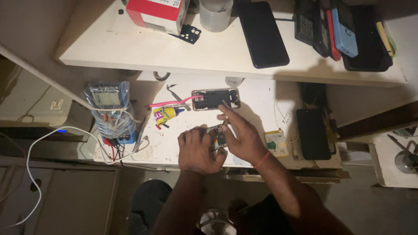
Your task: The person repairs a disassembled smartphone at a workbench. They use a screwdriver to work on the phone's internal board, handle the battery and mid-frame, reposition the phone body, and continue driving screws on the components.
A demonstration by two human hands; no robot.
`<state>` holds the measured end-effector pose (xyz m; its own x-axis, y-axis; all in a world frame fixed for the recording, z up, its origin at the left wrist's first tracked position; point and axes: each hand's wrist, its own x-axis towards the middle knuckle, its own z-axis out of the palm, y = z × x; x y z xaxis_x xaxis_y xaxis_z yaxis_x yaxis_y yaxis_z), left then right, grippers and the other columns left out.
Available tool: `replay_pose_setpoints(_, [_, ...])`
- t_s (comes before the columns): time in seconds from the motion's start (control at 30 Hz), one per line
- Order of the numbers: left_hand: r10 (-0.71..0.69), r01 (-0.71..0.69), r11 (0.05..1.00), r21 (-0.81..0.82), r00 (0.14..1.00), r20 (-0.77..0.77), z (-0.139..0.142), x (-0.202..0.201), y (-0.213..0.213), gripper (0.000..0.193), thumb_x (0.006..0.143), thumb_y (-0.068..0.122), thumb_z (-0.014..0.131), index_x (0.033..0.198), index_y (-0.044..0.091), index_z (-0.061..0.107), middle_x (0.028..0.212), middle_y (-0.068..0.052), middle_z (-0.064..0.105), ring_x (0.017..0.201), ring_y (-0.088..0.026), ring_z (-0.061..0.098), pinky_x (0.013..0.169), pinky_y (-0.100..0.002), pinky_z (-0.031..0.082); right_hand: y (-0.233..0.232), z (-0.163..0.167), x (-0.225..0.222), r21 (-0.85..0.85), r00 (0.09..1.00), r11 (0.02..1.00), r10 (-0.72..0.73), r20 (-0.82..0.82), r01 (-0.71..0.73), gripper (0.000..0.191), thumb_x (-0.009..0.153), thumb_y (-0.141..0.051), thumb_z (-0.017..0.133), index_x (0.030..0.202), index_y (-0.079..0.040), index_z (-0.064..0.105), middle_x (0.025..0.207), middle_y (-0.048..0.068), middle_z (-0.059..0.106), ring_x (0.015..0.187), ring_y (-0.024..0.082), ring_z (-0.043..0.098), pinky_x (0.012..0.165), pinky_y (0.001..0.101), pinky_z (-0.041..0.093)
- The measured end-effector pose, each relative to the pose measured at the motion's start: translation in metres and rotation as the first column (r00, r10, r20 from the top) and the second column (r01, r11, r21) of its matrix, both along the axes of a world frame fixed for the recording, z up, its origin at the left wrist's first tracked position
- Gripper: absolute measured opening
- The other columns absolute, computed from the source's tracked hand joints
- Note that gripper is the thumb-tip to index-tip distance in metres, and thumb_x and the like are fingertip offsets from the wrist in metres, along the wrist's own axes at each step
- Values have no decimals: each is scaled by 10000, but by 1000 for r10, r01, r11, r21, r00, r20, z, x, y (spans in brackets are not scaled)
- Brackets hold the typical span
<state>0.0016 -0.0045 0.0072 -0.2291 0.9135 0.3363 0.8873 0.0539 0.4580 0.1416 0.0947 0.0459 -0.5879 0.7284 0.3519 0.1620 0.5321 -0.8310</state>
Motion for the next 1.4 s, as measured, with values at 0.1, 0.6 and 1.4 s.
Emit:
replay_pose_setpoints(0.1, [4, -10, 995, -100, 998, -59, 1, -1, 1, 608, 681, 457, 728, 1125, 45, 684, 1265, -201, 563, 1206, -385, 497, 1046, -581, 303, 0, 0, -1, 15, 1000, 1000, -1, -27, 2, 525, 955, 21, 688, 1458, -53, 553, 1195, 145, 702, 1051, 171, 720, 920, 299, 608])
replay_pose_setpoints(0.6, [2, -2, 1000, 14, 1000, -12, -3, -2, 0, 604, 675, 421, 708, 1159, 60, 688, 1246, -196, 572, 1192, -377, 516, 1043, -571, 322, -1, -8, -1, -40, 1000, 999, 0, 21, 1, 590, 933, 30, 669, 1492, -61, 506, 1165, 119, 688, 1079, 155, 690, 962, 299, 586])
replay_pose_setpoints(1.4, [16, -17, 998, -67, 1000, -19, -1, -1, 2, 706, 742, 481, 686, 1261, 10, 598, 1251, -196, 557, 1211, -372, 499, 1060, -562, 308, 2, -12, -4, -162, 997, 986, 32, -65, -42, 669, 956, 46, 648, 1568, -51, 394, 1186, 114, 683, 1072, 154, 675, 942, 292, 587])
